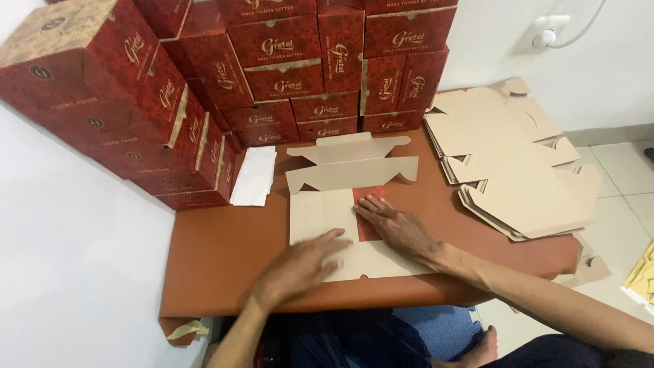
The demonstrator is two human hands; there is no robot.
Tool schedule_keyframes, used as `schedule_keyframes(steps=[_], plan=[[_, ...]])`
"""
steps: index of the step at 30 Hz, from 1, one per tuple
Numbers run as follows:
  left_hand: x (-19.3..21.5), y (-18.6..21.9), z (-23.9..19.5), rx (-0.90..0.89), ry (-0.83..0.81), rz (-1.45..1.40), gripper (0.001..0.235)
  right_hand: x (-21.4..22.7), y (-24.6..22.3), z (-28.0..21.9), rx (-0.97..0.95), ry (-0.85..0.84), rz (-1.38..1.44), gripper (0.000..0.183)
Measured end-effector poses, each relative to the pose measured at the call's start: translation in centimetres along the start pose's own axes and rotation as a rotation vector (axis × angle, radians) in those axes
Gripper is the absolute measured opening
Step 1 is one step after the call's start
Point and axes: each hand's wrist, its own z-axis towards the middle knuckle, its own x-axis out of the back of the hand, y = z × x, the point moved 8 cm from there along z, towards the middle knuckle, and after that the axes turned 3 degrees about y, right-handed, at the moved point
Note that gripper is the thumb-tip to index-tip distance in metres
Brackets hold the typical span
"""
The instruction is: Assembling small cardboard gift boxes by folding flat templates along pre-scored lines.
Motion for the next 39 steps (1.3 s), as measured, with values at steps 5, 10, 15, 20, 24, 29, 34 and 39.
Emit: schedule_keyframes(steps=[5,10,15,20,24,29,34,39], plan=[[6.5,-0.4,1.7,-0.018,0.329,-0.039,0.049,2.4,-1.0,0.6,-0.079,0.026,0.06,0.048],[4.9,-6.5,4.8,0.168,0.372,0.288,0.049,1.4,-0.1,0.4,-0.077,0.073,0.08,0.048],[4.8,-7.4,4.7,0.229,0.378,0.289,0.048,2.1,-0.7,0.1,-0.055,0.085,0.045,0.047],[6.2,-7.6,4.0,0.139,0.639,-0.211,0.038,2.6,-0.9,0.2,-0.039,0.113,0.033,0.047],[6.7,-4.2,3.0,0.092,0.665,-0.371,0.041,2.2,-0.4,0.2,-0.061,0.123,0.073,0.046],[3.2,-0.3,2.5,0.097,0.288,-0.189,0.061,2.1,-0.5,0.2,-0.043,0.116,0.057,0.046],[-0.7,0.4,3.0,0.092,0.147,0.081,0.076,1.6,-0.4,0.4,-0.033,0.144,0.029,0.047],[-4.2,-0.4,4.3,0.095,0.112,0.355,0.077,2.4,-0.8,0.6,-0.039,0.141,0.043,0.043]])
